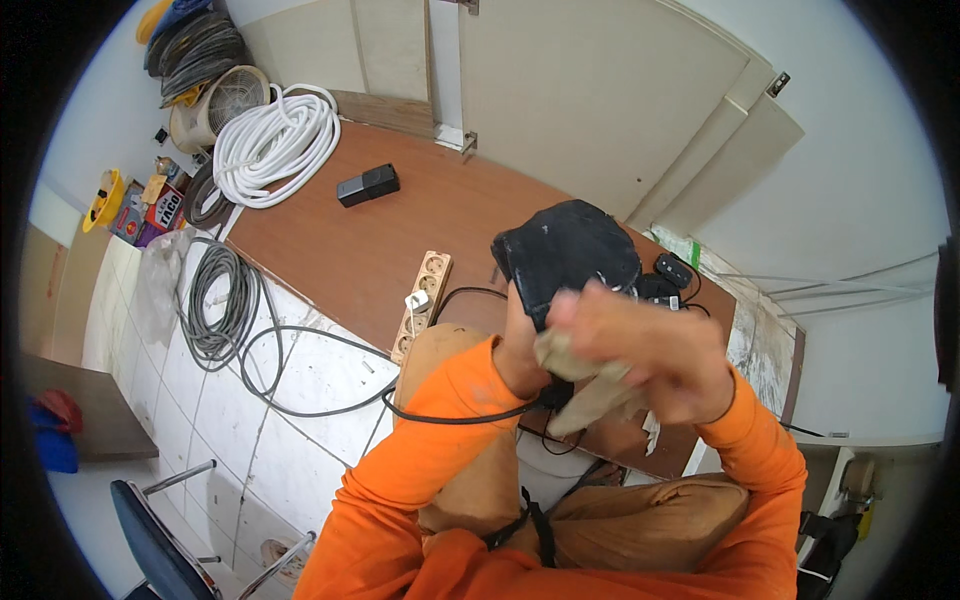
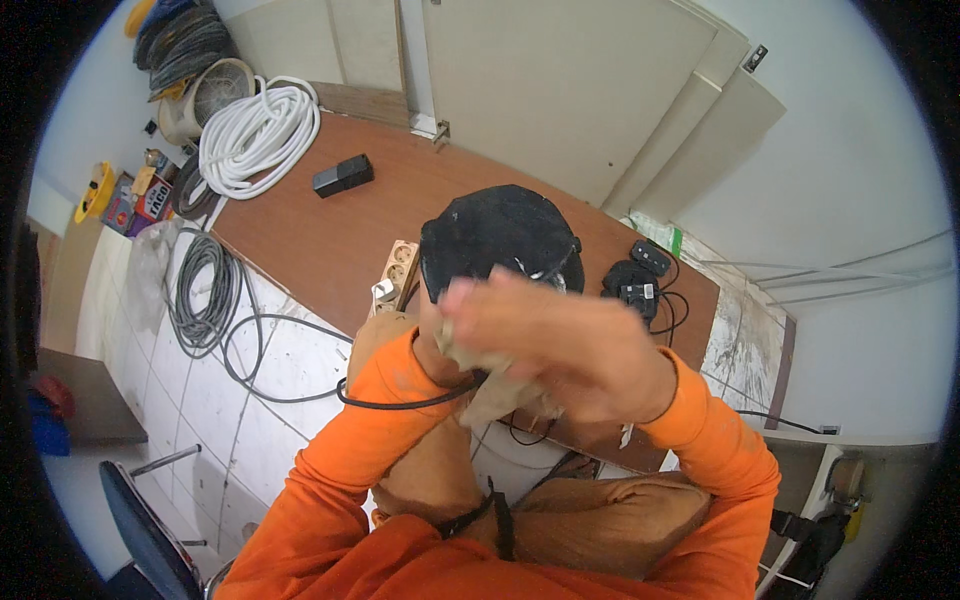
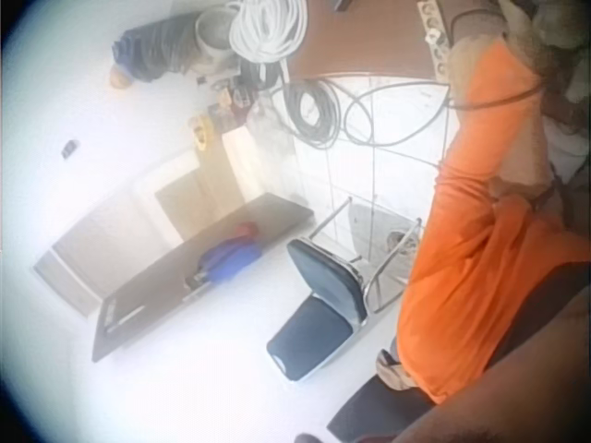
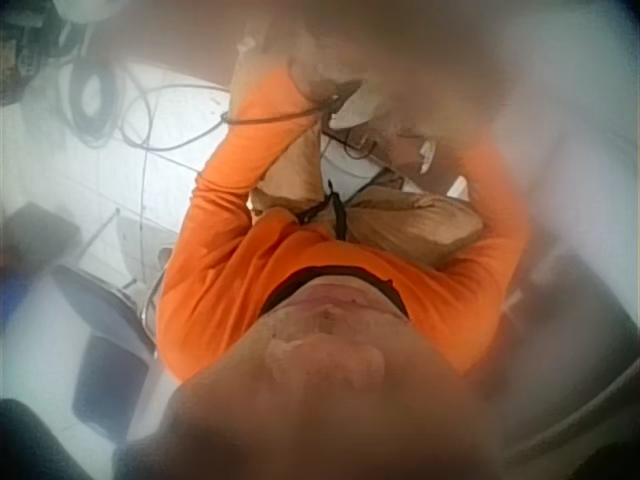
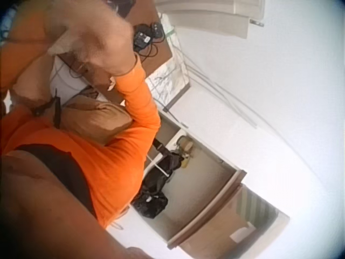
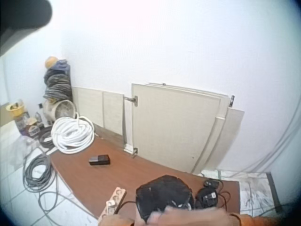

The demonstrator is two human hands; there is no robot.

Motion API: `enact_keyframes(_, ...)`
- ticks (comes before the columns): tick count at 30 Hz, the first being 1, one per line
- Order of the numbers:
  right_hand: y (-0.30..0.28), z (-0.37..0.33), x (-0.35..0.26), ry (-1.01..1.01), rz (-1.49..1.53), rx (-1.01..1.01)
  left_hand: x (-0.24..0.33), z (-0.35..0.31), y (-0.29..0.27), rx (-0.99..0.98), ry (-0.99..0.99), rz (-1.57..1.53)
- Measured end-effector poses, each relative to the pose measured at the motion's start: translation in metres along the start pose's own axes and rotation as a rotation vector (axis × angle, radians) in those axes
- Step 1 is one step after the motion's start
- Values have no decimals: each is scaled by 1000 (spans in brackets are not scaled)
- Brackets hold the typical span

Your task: The person wipes a small black power adapter with a white tissue, then picks up a larger black electronic device with a fabric cover and wipes it thoroughly with a beige cloth. The person rotates the device to clean multiple sides and the attached cable.

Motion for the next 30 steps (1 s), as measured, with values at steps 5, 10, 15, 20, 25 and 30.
enact_keyframes(5,-29,35,6,212,-145,325,11,6,56,252,-223,138)
enact_keyframes(10,-8,33,26,114,-352,78,23,3,77,526,-272,4)
enact_keyframes(15,26,21,11,29,-382,21,25,-3,39,382,-205,-121)
enact_keyframes(20,39,5,-1,-116,-515,-173,34,-4,19,280,-103,-257)
enact_keyframes(25,43,-11,-6,-160,-525,-319,67,10,23,508,11,-230)
enact_keyframes(30,33,-12,-15,-171,-417,-223,77,13,17,461,40,-268)
Point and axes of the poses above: each hand's wrist, its own z-axis towards the middle knuckle, its own y-axis out of the palm, x = y × z, the point moved 3 cm from there along z, towards the middle knuckle, and after that the axes turned 7 degrees about z, right-handed, at the moved point
